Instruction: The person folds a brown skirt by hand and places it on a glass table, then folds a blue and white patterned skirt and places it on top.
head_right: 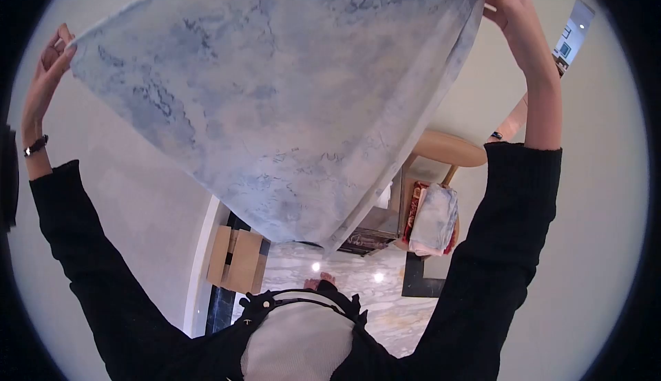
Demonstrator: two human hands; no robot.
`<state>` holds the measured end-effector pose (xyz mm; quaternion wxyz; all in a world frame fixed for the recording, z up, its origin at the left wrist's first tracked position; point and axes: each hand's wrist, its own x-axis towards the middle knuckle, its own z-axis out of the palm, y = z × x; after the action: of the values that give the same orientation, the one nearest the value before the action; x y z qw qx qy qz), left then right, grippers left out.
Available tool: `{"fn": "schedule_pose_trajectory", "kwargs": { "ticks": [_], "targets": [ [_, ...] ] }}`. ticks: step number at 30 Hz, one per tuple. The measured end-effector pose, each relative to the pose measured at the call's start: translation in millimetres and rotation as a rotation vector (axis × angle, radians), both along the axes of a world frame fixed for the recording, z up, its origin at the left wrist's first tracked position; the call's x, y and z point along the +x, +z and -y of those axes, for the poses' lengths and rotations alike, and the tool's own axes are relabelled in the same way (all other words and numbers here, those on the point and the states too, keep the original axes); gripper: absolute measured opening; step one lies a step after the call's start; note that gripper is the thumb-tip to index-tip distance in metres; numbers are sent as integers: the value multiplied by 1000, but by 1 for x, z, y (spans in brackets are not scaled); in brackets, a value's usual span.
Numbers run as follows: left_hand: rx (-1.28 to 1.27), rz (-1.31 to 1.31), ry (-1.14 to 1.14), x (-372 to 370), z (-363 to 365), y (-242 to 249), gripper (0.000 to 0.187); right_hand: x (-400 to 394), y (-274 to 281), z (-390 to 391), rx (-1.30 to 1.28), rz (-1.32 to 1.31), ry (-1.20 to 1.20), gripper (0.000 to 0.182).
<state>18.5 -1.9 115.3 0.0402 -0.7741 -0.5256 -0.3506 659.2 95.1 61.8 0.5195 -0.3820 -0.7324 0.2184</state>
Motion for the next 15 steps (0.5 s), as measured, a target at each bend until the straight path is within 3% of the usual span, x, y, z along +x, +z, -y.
{"fn": "schedule_pose_trajectory", "kwargs": {
  "ticks": [2,5,7,12,15],
  "targets": [
    [-22,144,-97,11,23,-15,24,-5,-5,-1,-44,-68,92,37],
    [-364,-124,-340,-29,41,5,19,-13,-9,0,-117,-166,222,35],
    [-558,-288,-451,32,68,9,13,-19,-18,-2,-95,-214,195,30],
    [-117,-451,-112,121,111,-35,13,-30,-35,-14,-163,-190,152,30],
    [-37,-572,96,142,114,-60,23,-36,-41,-15,-197,-248,73,31]
  ]
}}
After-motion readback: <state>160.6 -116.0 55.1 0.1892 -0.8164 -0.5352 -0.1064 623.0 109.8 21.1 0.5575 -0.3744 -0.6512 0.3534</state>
